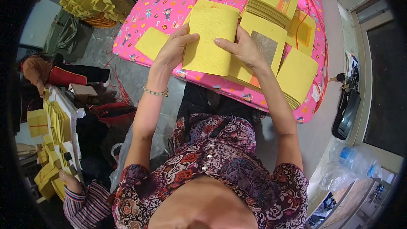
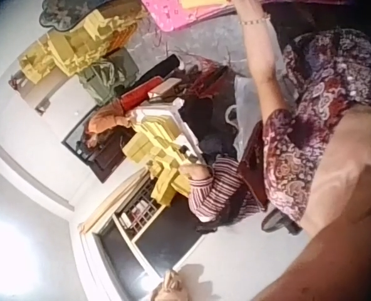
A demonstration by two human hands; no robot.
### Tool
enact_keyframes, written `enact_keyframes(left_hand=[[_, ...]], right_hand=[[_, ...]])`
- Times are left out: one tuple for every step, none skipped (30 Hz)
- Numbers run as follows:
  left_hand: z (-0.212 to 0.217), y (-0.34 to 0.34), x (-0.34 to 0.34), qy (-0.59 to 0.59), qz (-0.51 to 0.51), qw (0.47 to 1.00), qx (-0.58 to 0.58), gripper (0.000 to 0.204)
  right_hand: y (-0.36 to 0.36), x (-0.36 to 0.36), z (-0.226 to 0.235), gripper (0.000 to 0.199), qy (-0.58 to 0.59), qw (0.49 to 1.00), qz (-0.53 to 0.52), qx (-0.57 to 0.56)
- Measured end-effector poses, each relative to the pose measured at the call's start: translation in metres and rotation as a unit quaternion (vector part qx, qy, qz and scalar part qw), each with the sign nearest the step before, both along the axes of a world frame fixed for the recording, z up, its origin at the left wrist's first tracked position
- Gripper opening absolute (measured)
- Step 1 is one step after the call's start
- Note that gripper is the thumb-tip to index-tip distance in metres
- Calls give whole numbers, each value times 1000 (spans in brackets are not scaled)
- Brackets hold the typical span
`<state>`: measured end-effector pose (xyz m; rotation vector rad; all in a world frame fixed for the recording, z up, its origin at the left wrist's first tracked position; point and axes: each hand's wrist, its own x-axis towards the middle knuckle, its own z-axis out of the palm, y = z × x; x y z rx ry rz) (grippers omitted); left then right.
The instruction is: Organizing and sorting stacks of yellow joss paper on a table.
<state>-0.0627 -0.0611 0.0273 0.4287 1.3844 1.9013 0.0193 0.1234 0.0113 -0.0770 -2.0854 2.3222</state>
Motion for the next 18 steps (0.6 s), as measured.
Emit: enact_keyframes(left_hand=[[1, 0, 1, 6, 3, 1000, 3, 42], [0, 0, 0, 6, 3, 1000, 3, 42], [-3, 0, -1, 2, 2, 1000, 16, 42], [-3, 1, -2, -2, 2, 1000, 28, 42], [-3, 0, 0, -1, 2, 1000, 28, 42], [-3, 0, 3, 21, 11, 999, 26, 43], [-2, 1, 7, 43, 19, 999, 24, 44], [-2, 3, 10, 45, 19, 998, 26, 44], [-4, 4, 14, 84, 34, 996, 26, 45], [-5, 5, 17, 124, 49, 991, 24, 46], [-7, 5, 19, 126, 50, 990, 26, 46], [-9, 5, 20, 139, 57, 988, 38, 46], [-10, 5, 22, 152, 65, 985, 50, 45], [-10, 5, 23, 154, 64, 985, 52, 45], [-10, 4, 25, 155, 60, 984, 64, 45], [-9, 3, 26, 156, 56, 983, 76, 44], [-10, 1, 25, 158, 56, 983, 77, 44], [-10, -1, 24, 169, 52, 982, 61, 44]], right_hand=[[-1, 1, 2, 59, 5, 1000, 4, -5], [-1, 0, 1, 59, 5, 1000, 4, -4], [0, 0, -1, 59, 10, 1000, 4, -4], [-1, 0, -2, 59, 15, 1000, 5, -4], [-1, 0, -1, 59, 16, 1000, 6, -3], [-3, 1, 0, 59, 13, 1000, 5, -2], [-3, 3, 2, 58, 9, 1000, 3, 0], [-3, 4, 3, 58, 11, 1000, 3, 2], [-2, 6, 4, 59, 7, 1000, 8, -4], [-2, 7, 4, 59, 5, 1000, 14, -10], [-2, 8, 4, 59, 7, 1000, 14, -8], [-1, 9, 2, 59, 16, 1000, 12, -2], [-1, 10, 0, 59, 25, 1000, 10, 4], [0, 11, -1, 59, 27, 1000, 10, 6], [1, 12, -2, 59, 33, 999, 6, 18], [1, 13, -1, 60, 39, 999, 3, 31], [-1, 16, 0, 60, 41, 999, 2, 32], [-3, 18, 1, 60, 48, 997, -12, 51]])
